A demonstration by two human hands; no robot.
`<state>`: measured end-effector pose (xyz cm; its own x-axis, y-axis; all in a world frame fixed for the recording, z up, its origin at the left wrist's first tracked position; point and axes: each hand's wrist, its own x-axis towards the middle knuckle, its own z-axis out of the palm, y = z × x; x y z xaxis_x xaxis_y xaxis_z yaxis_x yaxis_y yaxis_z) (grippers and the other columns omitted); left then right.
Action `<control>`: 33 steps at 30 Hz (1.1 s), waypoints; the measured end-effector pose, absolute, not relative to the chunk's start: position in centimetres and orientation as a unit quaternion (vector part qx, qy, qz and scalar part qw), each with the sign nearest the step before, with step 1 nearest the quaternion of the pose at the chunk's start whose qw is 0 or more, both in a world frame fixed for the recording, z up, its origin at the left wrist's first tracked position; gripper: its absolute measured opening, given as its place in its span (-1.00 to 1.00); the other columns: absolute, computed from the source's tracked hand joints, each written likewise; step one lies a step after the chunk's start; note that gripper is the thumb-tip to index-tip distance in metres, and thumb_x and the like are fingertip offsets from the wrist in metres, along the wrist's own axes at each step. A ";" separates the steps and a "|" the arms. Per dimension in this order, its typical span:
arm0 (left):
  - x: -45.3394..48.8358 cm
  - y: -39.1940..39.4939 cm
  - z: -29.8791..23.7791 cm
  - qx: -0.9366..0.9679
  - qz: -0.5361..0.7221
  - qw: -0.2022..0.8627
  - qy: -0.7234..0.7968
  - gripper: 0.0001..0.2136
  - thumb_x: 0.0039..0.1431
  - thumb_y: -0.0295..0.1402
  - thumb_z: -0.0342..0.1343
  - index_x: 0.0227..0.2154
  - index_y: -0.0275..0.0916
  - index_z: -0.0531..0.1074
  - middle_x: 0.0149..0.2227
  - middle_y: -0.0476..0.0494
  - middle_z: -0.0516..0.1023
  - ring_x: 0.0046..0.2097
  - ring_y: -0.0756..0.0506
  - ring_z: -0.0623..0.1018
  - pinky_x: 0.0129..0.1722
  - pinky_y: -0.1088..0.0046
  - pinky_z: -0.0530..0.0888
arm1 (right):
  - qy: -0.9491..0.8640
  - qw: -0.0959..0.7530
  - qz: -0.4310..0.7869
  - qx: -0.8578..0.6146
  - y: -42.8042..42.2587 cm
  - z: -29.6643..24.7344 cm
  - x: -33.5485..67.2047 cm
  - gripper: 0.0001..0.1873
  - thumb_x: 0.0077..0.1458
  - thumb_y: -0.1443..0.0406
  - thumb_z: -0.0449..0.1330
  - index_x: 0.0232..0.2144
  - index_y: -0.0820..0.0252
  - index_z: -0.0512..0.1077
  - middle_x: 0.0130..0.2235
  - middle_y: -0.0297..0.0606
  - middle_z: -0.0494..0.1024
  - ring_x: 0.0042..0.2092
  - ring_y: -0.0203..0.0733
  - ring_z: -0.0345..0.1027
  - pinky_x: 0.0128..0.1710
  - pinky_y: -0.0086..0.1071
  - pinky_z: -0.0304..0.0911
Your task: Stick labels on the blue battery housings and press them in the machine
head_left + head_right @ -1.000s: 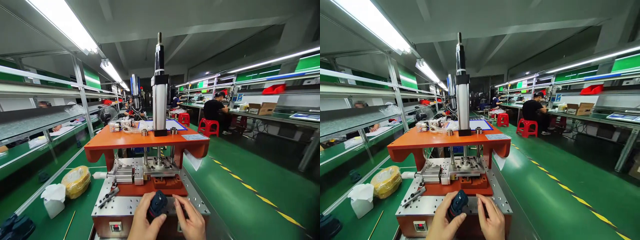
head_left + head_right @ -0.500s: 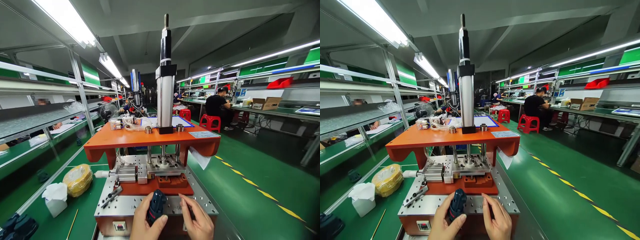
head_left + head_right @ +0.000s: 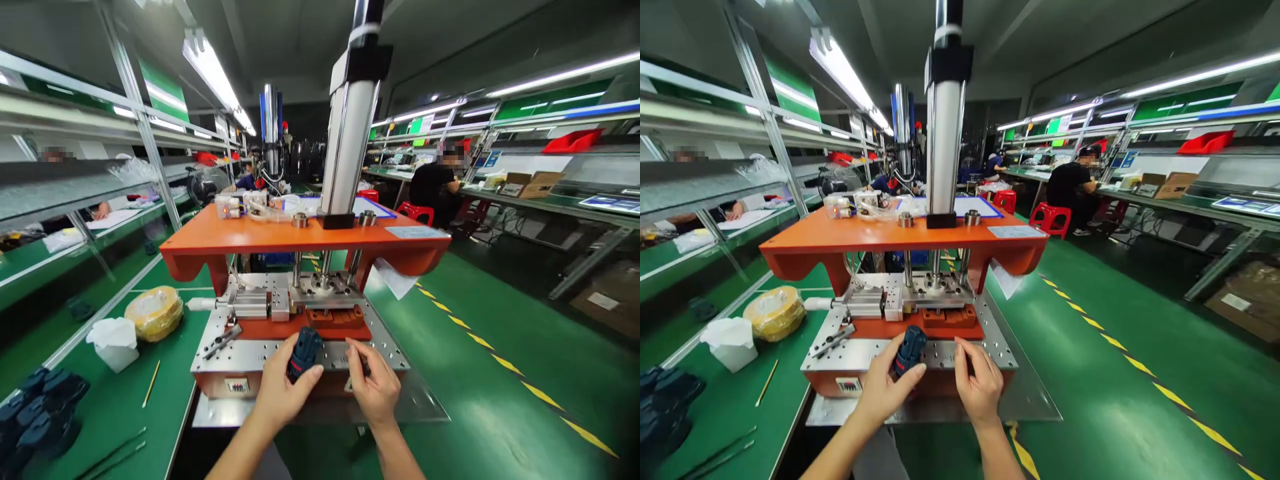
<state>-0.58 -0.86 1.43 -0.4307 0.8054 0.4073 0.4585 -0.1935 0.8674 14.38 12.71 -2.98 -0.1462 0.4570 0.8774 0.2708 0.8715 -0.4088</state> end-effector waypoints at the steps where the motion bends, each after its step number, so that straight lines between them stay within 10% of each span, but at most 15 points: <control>1: -0.6 -0.9 1.6 0.514 0.578 0.149 0.616 -0.55 0.19 -0.20 0.24 0.11 -0.23 0.44 0.01 -0.25 0.61 0.00 -0.23 0.59 0.09 0.15 0.50 | -0.753 0.605 0.079 -0.247 12.6 -3.0 14.4 -0.83 0.29 0.38 0.16 -0.14 0.16 0.54 -0.26 -0.19 0.68 -0.29 -0.14 0.60 -0.17 -0.29 0.49; 33: -0.6 -1.0 2.0 0.517 0.563 0.154 0.626 -0.57 0.21 -0.17 0.24 0.10 -0.19 0.43 -0.01 -0.19 0.60 -0.01 -0.18 0.58 0.06 0.24 0.48 | -0.741 0.618 0.090 -0.247 12.1 -2.7 14.0 -0.83 0.27 0.41 0.18 -0.15 0.15 0.53 -0.30 -0.22 0.67 -0.32 -0.17 0.57 -0.25 -0.30 0.48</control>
